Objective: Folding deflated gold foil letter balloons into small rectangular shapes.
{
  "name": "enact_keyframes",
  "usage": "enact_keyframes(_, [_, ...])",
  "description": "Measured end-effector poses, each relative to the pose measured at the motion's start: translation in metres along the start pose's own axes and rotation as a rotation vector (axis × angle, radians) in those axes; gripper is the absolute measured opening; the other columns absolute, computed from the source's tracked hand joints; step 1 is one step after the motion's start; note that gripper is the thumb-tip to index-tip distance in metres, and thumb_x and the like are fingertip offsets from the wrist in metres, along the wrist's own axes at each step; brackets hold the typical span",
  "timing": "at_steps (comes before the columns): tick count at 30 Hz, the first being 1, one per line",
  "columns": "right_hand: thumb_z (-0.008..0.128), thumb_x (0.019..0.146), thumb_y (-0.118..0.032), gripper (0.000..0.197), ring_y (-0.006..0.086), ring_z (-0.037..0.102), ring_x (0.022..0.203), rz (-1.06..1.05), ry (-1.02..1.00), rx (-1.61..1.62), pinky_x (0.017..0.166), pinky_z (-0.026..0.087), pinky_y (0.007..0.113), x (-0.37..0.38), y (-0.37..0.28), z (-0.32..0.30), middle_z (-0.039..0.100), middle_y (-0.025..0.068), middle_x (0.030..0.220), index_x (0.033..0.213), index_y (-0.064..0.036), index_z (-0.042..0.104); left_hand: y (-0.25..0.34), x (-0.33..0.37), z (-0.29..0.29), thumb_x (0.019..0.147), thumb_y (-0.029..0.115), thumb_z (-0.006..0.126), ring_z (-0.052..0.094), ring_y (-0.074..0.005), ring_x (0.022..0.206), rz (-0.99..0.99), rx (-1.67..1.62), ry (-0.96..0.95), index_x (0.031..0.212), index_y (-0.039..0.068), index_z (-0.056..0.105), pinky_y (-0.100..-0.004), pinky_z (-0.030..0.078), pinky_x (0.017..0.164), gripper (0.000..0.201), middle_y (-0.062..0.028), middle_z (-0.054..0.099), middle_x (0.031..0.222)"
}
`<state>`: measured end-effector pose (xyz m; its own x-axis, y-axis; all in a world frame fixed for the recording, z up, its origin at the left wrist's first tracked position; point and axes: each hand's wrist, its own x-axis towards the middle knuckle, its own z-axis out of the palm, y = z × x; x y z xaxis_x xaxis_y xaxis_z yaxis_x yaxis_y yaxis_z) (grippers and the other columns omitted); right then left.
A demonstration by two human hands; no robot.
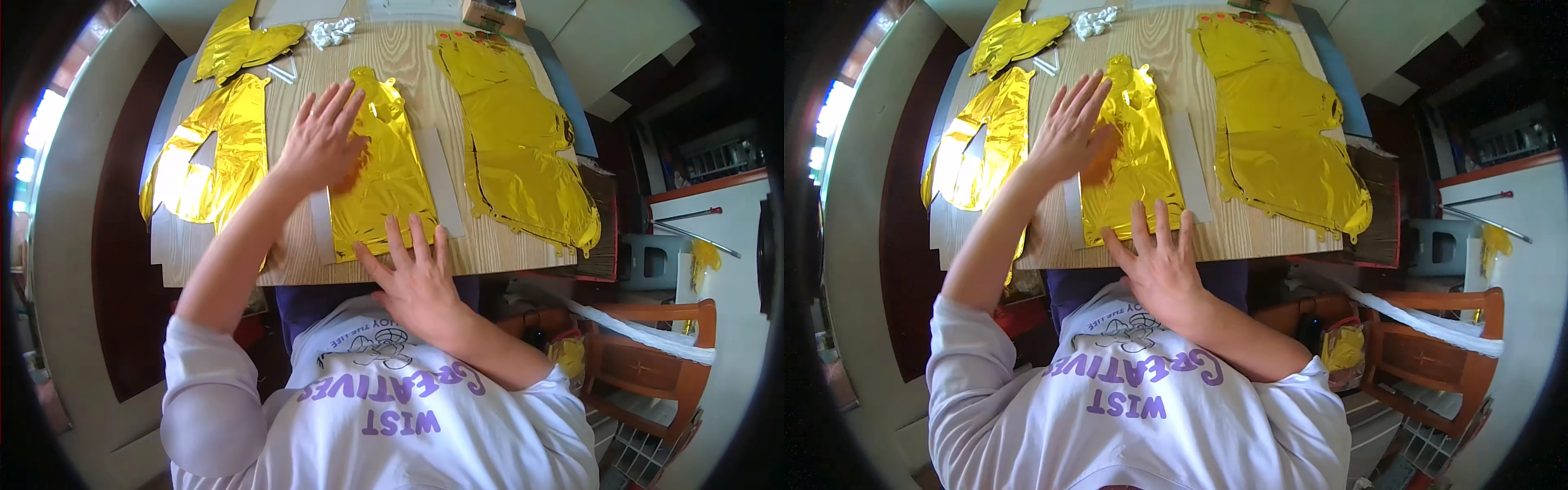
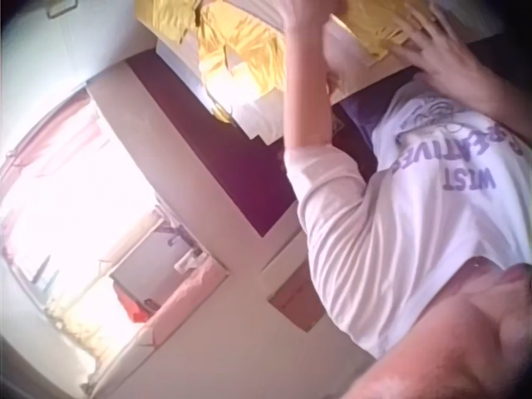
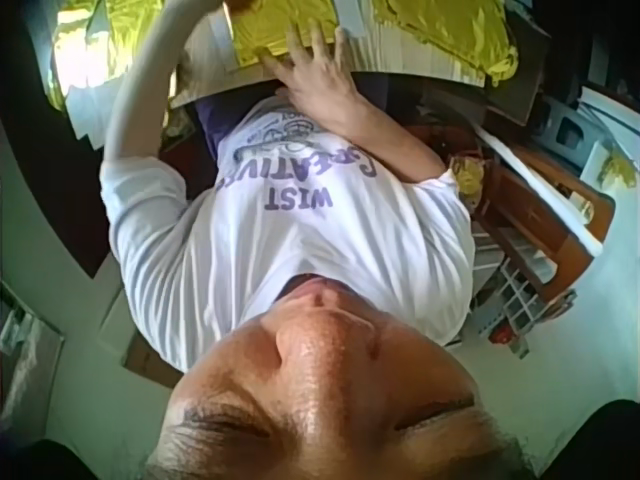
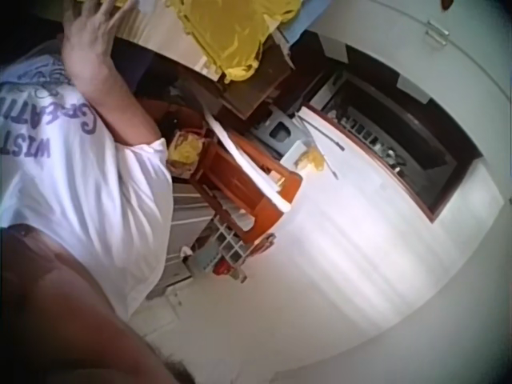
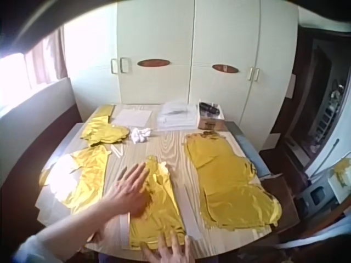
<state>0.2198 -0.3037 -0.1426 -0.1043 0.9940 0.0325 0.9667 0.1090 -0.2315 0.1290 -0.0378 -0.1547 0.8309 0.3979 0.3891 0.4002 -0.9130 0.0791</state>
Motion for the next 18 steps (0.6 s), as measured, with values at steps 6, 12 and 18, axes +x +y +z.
enact_keyframes(6, [0.067, 0.097, -0.026, 0.056, 0.0388, 0.064, 0.12, -0.014, 0.12, 0.509, 0.106, 0.048, 0.043, 0.015, 0.054, -0.06, 0.063, 0.028, 0.129, 0.145, -0.0016, 0.051, 0.103, -0.07, -0.055, 0.097, 0.037, 0.061, 0.031, -0.0392, 0.152, -0.07, -0.255, -0.054, 0.155, 0.001, 0.039, -0.0546, 0.02, 0.124, 0.072, -0.0216, 0.036, 0.162])
enact_keyframes(12, [0.079, 0.087, -0.018, 0.052, 0.0233, 0.065, 0.109, 0.264, 0.026, 0.529, 0.095, 0.053, 0.036, 0.089, 0.144, -0.097, 0.067, 0.0141, 0.119, 0.132, -0.0018, 0.063, 0.125, -0.099, -0.037, 0.094, 0.05, 0.063, 0.027, -0.0373, 0.154, -0.028, -0.203, -0.167, 0.156, 0.0, 0.038, -0.0541, 0.018, 0.125, 0.083, -0.0201, 0.033, 0.164])
enact_keyframes(18, [0.089, 0.074, -0.028, 0.058, 0.0267, 0.059, 0.108, 0.125, -0.201, 0.232, 0.096, 0.049, 0.037, 0.136, 0.171, -0.071, 0.061, 0.015, 0.119, 0.117, -0.0012, 0.061, 0.117, -0.109, -0.042, 0.089, 0.051, 0.066, 0.029, -0.0366, 0.154, 0.009, -0.203, -0.255, 0.156, 0.001, 0.038, -0.0534, 0.02, 0.125, 0.087, -0.0196, 0.035, 0.164])
